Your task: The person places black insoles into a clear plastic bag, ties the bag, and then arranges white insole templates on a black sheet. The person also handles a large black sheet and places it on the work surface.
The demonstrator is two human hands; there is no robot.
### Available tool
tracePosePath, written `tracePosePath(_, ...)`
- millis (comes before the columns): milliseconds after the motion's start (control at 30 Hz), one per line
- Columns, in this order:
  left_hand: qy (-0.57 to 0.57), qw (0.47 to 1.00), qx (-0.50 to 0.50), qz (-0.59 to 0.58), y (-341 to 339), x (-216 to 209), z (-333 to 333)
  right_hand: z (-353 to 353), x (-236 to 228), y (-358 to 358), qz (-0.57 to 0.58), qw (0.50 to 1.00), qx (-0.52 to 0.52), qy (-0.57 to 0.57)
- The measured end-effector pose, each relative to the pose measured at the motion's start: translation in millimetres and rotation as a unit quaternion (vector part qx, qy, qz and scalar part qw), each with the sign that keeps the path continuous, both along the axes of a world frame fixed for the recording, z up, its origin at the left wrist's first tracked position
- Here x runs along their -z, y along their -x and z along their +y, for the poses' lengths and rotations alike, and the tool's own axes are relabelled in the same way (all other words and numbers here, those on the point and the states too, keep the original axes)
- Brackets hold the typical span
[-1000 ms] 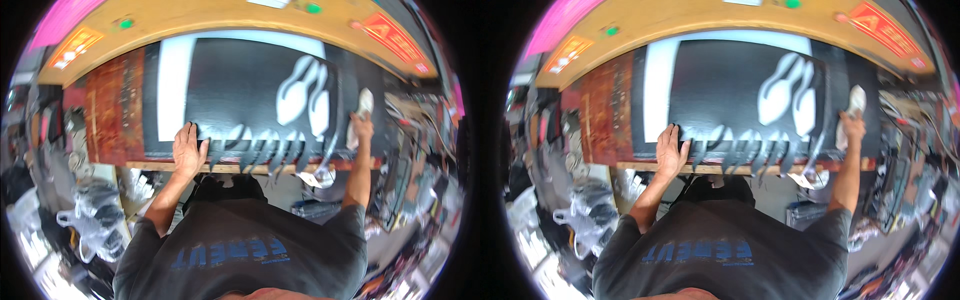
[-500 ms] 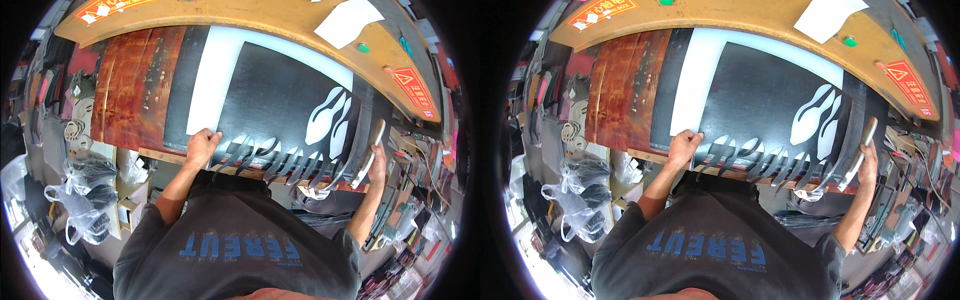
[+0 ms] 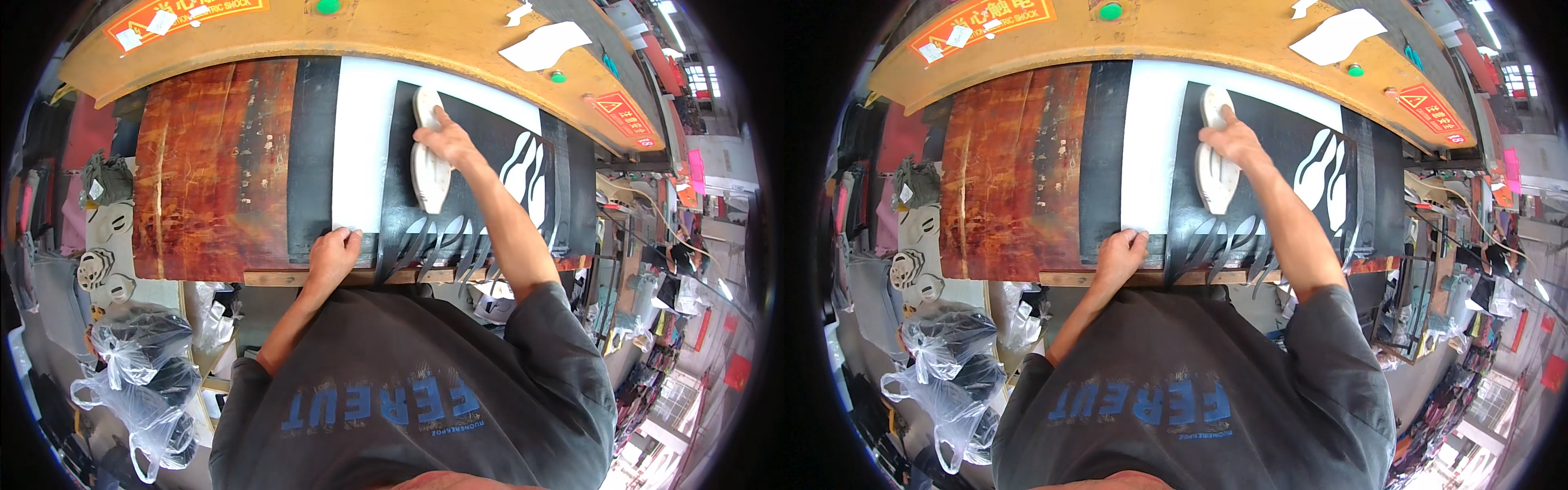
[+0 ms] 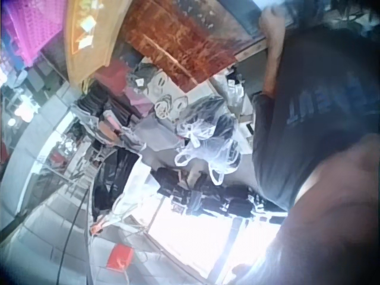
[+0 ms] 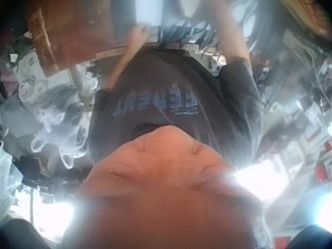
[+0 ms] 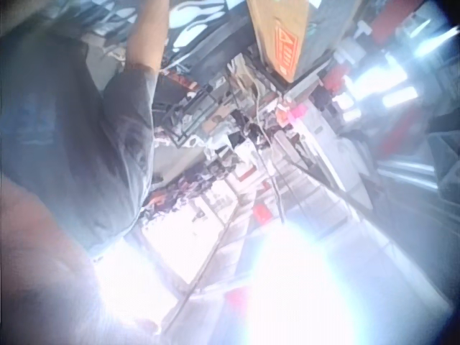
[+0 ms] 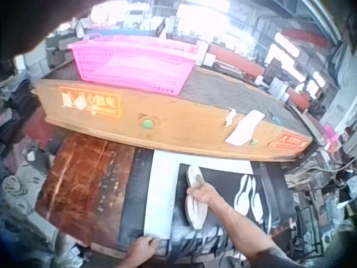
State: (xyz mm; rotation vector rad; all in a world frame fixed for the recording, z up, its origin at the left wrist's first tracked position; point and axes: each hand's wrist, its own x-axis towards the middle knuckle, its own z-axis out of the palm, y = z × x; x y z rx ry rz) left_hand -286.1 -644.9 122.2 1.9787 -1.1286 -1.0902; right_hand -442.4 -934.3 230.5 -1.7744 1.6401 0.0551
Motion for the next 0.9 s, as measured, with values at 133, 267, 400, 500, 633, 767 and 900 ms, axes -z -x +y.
tracePosePath(133, 0.006, 0.994, 0.098, 0.045, -3, 13, 7, 8, 17, -43, 0.211, 0.977, -0.023, 0.019)
tracePosePath(267, -0.050, 0.976, 0.104, 0.185, -6, 22, 3, 2, 31, -40, 0.196, 0.980, -0.019, 0.024)
tracePosePath(400, -0.074, 0.961, 0.167, 0.209, -12, 22, -3, -7, 38, -35, 0.194, 0.981, -0.023, 0.023)
tracePosePath(500, -0.076, 0.960, 0.187, 0.192, -16, 17, -5, -10, 37, -39, 0.188, 0.981, -0.044, 0.024)
tracePosePath(633, -0.098, 0.958, 0.173, 0.205, -15, 15, -4, -9, 40, -42, 0.191, 0.981, -0.033, 0.014)
tracePosePath(767, -0.105, 0.962, 0.164, 0.193, -15, 16, -5, -14, 44, -37, 0.199, 0.979, -0.046, 0.009)
tracePosePath(900, -0.125, 0.959, 0.133, 0.216, -16, 13, -7, 8, 4, -25, 0.098, 0.979, -0.115, 0.138)
